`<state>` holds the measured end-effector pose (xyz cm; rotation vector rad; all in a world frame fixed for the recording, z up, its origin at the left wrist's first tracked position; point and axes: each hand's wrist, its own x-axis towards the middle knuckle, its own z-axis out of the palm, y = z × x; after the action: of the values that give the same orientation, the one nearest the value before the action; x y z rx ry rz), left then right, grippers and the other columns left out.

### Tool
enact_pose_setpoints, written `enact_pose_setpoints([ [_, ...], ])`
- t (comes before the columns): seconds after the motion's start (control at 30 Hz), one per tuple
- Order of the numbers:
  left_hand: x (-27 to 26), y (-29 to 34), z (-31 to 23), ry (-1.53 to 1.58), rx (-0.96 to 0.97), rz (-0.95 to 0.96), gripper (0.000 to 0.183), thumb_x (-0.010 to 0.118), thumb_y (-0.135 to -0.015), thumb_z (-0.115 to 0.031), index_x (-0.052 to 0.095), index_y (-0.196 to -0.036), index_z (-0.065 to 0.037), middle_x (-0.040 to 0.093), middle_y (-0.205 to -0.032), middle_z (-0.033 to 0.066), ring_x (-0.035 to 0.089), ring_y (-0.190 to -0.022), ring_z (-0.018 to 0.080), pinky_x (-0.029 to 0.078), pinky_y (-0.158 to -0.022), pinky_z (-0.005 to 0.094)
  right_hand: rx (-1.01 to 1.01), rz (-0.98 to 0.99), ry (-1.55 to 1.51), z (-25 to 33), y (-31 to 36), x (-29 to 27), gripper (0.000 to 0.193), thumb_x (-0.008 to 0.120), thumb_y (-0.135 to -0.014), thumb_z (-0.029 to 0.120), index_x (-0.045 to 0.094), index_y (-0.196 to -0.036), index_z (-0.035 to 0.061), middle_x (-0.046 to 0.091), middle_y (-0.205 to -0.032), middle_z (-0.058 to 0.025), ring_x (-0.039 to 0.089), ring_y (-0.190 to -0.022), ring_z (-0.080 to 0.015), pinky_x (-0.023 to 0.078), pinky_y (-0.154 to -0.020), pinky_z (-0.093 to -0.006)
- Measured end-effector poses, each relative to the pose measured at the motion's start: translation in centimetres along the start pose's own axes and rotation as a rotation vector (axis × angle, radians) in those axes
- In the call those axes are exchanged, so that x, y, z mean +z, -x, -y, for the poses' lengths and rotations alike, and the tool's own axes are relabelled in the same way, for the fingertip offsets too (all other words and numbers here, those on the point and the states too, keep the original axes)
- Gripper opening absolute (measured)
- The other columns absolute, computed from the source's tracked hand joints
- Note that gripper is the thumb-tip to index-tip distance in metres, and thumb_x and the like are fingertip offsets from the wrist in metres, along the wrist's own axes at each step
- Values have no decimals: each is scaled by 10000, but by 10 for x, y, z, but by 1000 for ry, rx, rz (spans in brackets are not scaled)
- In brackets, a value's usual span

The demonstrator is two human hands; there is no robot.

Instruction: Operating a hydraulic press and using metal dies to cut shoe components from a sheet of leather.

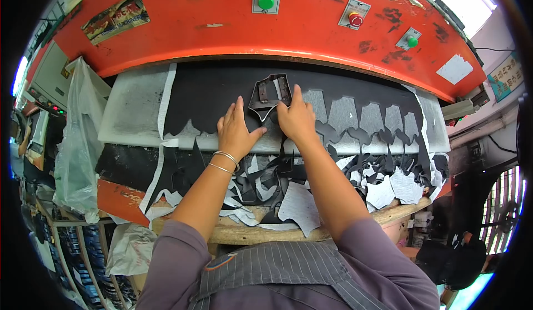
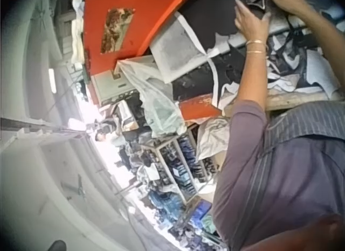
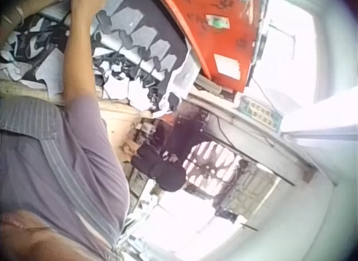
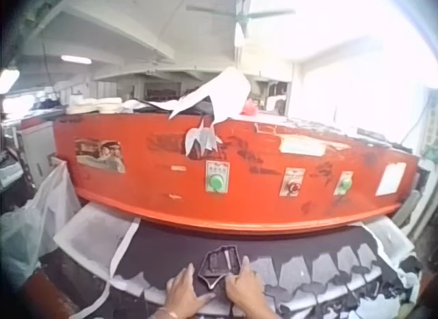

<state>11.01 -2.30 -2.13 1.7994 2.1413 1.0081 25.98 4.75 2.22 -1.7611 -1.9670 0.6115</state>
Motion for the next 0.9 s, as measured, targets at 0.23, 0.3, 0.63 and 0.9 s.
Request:
enact_pose_setpoints([
  [0.23, 14, -14, -12, -91, 21, 38, 750, 737, -721, -430, 495, -1346, -92, 474, -1364, 246, 457, -1225, 345, 273, -1042, 405, -230, -235, 104, -58, 17, 27, 656, 512, -781, 162, 360, -1347, -133, 549, -1261, -219, 476, -1214, -332, 275, -1038, -476],
  [0.3, 15, -17, -11, -108, 59, 11, 728, 728, -737, -397, 488, -1347, -81, 474, -1362, 252, 578, -1044, 277, 268, -1037, 389, -281, -233, 90, -60, 17, 26, 644, 522, -778, 157, 376, -1330, -140, 550, -1250, -226, 489, -1194, -333, 288, -1029, -473],
  [0.63, 8, -19, -15, -61, 3, 119, 761, 702, -774, -375, 408, -1397, -52, 436, -1383, 285, 628, -901, 210, 250, -1030, 377, -353, -283, 170, -50, 22, 19, 662, 553, -754, 161, 391, -1304, -167, 562, -1207, -263, 505, -1166, -326, 327, -991, -477],
  [0.9, -37, -8, -41, 209, 94, -181, 638, 731, -794, -214, 470, -1327, 19, 560, -1253, 209, 507, -1212, 326, 380, -1029, 371, -325, -503, -445, -57, 11, -110, 693, 521, -951, 333, 234, -1463, -35, 271, -1511, -223, 253, -1408, -333, 175, -1151, -417],
])
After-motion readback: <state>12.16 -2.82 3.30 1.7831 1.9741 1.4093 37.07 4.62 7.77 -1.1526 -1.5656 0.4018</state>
